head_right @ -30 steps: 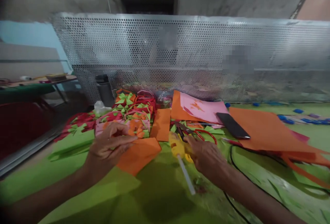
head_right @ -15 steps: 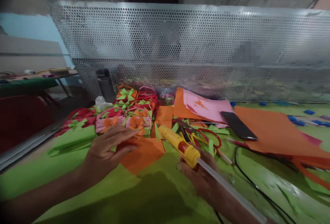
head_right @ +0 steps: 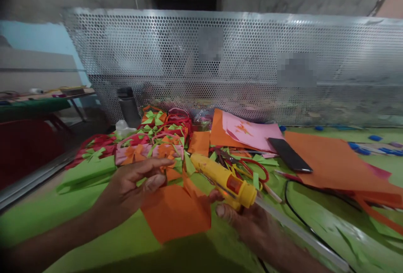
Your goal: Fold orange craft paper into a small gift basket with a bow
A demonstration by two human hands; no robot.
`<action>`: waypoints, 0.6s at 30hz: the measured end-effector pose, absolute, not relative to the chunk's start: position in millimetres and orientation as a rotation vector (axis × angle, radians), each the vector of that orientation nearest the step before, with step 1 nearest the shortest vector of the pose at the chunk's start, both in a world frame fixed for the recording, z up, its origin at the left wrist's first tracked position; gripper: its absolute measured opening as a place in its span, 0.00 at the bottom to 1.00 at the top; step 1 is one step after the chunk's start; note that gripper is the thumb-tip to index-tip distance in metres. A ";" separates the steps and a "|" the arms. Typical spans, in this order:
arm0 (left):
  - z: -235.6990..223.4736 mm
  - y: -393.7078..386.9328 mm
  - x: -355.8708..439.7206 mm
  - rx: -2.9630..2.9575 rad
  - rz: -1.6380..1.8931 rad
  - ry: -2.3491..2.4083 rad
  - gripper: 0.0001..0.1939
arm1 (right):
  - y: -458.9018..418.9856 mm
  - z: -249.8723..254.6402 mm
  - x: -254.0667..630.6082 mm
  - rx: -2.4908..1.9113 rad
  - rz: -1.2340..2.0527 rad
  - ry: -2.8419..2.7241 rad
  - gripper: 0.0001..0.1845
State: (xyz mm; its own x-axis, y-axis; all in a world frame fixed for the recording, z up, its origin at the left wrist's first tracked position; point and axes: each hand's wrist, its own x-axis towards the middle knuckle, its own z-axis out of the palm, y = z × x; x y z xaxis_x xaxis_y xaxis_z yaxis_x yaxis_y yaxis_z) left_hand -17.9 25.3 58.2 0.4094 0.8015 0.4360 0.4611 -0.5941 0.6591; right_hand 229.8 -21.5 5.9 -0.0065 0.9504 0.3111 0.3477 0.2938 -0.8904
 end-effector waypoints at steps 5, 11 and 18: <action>71.0 22.7 -7.4 1.962 0.842 1.073 0.19 | -24.9 3.9 227.3 -1.192 0.932 -1.596 0.14; 76.5 21.1 0.6 1.771 0.798 1.007 0.17 | -20.9 10.5 218.3 -1.078 0.793 -1.679 0.08; 68.2 24.4 4.1 1.543 0.811 0.982 0.12 | -17.1 1.0 216.3 -1.078 0.762 -1.666 0.09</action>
